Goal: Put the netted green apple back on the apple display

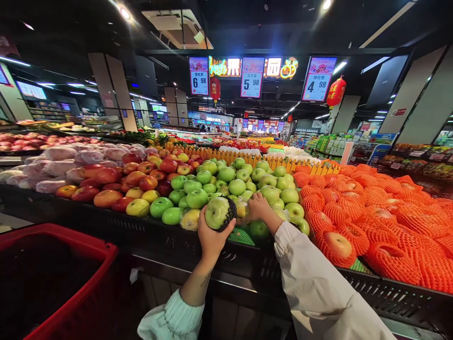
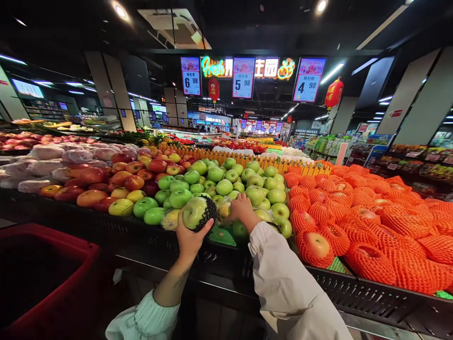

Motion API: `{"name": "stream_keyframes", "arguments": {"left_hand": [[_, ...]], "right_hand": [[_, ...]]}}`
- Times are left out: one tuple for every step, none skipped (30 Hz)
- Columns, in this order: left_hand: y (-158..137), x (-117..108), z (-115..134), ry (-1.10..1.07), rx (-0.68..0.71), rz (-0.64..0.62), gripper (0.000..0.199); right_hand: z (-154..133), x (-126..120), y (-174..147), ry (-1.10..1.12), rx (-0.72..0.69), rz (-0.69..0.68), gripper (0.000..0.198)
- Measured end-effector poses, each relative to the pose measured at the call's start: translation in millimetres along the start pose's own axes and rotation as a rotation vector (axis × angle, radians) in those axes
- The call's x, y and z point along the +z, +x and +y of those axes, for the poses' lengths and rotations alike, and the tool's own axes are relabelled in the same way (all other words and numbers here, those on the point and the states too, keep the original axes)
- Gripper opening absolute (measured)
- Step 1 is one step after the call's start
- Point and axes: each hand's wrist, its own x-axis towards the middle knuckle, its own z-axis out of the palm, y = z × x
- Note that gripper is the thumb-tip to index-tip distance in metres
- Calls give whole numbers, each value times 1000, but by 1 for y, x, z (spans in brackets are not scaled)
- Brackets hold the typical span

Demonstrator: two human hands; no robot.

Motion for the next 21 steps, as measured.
{"name": "stream_keyframes", "arguments": {"left_hand": [[0, 0, -2, 1, 10, -1, 94], [0, 1, -3, 3, 21, -4, 95], [-1, 1, -4, 3, 33, -7, 96], [-2, 2, -6, 2, 43, -7, 97], [-3, 2, -6, 0, 50, -1, 97], [-3, 3, -7, -3, 53, 10, 98], [-4, 3, -7, -6, 57, 22, 97], [-4, 4, -7, -12, 63, 34, 97], [-4, 4, -7, -16, 68, 45, 96], [-4, 4, -7, -19, 72, 55, 95], [-4, 3, -7, -21, 75, 62, 94], [-3, 3, -6, -22, 75, 63, 94], [-3, 3, -6, -12, 75, 57, 94], [-2, 2, -5, 14, 83, 45, 94], [-2, 2, -4, 58, 105, 24, 93], [-3, 2, -2, 119, 143, -11, 91], [-3, 2, 0, 196, 194, -53, 89], [-4, 2, 2, 275, 251, -97, 87], [-5, 2, 4, 344, 304, -141, 87], [-6, 3, 6, 395, 346, -182, 86], [-7, 3, 8, 431, 373, -214, 87]], "right_hand": [[-1, 3, 2, -9, 17, 3, 87], [-2, 5, 3, -17, 32, 16, 87], [-3, 6, 3, -21, 43, 36, 85], [-5, 7, 3, -19, 50, 56, 84], [-7, 8, 2, -10, 55, 72, 81], [-10, 8, 0, 7, 56, 84, 78], [-12, 8, -2, 31, 62, 91, 78], [-14, 7, -3, 64, 75, 98, 78], [-15, 6, -5, 102, 96, 108, 78], [-14, 3, -6, 144, 124, 120, 77], [-11, -1, -8, 190, 153, 136, 77], [-6, -6, -9, 240, 179, 155, 76], [1, -12, -10, 295, 201, 177, 75], [11, -19, -11, 355, 217, 205, 74], [23, -27, -13, 425, 234, 235, 72], [37, -34, -16, 506, 251, 269, 68], [52, -40, -18, 603, 274, 300, 65], [68, -44, -22, 713, 298, 325, 60], [84, -47, -26, 819, 328, 353, 54], [100, -48, -29, 906, 376, 387, 50], [116, -47, -33, 968, 427, 427, 49]]}}
